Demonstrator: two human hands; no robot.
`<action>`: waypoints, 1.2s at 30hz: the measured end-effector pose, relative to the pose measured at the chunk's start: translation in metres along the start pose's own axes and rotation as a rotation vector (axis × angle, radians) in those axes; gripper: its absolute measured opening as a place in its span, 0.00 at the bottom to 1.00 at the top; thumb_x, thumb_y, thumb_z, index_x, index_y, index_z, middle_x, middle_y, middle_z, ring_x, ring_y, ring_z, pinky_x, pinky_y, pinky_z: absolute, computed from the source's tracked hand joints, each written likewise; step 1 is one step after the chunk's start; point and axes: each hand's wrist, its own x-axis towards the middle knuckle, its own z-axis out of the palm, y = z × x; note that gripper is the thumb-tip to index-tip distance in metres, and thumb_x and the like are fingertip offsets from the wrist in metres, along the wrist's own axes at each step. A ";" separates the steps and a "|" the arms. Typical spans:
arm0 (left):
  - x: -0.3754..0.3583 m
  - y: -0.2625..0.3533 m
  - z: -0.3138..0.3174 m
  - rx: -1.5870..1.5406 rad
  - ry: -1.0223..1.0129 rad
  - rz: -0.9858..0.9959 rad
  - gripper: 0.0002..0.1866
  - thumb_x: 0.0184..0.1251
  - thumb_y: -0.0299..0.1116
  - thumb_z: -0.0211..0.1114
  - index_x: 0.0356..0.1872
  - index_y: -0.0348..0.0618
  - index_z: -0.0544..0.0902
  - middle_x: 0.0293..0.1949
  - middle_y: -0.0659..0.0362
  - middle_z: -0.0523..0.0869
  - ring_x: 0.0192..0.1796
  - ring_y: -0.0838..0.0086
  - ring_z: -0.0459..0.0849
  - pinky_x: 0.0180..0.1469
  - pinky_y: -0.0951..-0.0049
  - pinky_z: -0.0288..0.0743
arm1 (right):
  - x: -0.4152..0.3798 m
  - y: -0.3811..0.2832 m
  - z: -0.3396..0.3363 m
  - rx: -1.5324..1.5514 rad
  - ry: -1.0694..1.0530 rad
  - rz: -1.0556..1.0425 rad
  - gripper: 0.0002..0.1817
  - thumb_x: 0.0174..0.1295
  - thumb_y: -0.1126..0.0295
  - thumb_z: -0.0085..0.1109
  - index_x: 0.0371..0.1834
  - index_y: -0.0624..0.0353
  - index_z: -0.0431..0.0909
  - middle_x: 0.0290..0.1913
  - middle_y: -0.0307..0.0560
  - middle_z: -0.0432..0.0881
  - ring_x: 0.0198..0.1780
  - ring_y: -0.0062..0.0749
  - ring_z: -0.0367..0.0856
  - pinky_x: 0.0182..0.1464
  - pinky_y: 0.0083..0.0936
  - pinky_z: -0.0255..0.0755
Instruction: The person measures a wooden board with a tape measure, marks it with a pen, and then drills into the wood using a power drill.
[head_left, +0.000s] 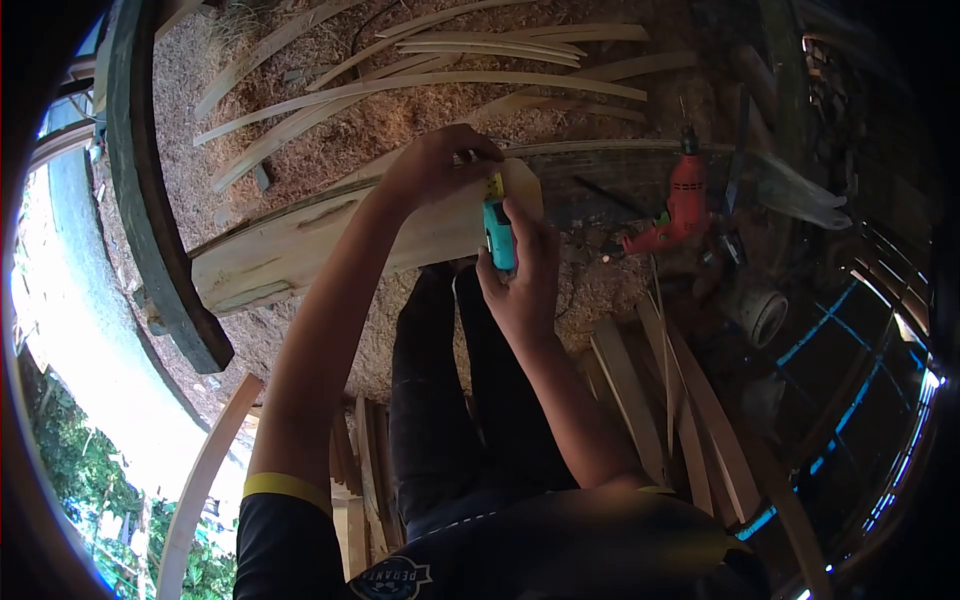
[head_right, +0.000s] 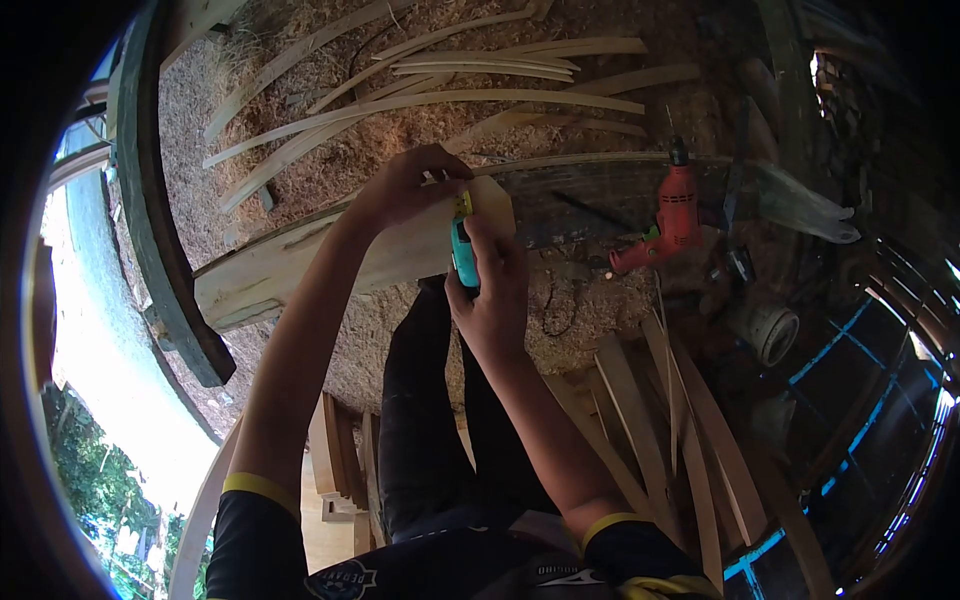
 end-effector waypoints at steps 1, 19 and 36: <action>0.000 0.002 0.000 0.001 -0.014 0.002 0.12 0.73 0.38 0.79 0.52 0.46 0.95 0.49 0.56 0.95 0.51 0.66 0.94 0.56 0.62 0.88 | 0.000 0.000 0.001 0.028 0.008 -0.001 0.44 0.63 0.81 0.75 0.85 0.47 0.72 0.59 0.55 0.76 0.58 0.52 0.81 0.60 0.47 0.81; -0.116 0.071 0.040 0.306 0.391 0.096 0.09 0.64 0.28 0.78 0.43 0.45 0.88 0.48 0.51 0.83 0.57 0.50 0.80 0.61 0.51 0.74 | 0.070 0.020 -0.088 0.227 -0.505 -0.198 0.33 0.60 0.89 0.70 0.66 0.43 0.86 0.59 0.46 0.79 0.58 0.43 0.86 0.56 0.39 0.85; -0.137 0.070 0.129 0.085 0.620 -0.155 0.06 0.79 0.28 0.70 0.49 0.37 0.87 0.41 0.47 0.89 0.42 0.48 0.89 0.48 0.52 0.82 | 0.089 0.025 -0.054 -0.093 -0.448 -0.575 0.26 0.52 0.86 0.67 0.55 0.49 0.85 0.63 0.46 0.81 0.68 0.53 0.82 0.68 0.55 0.76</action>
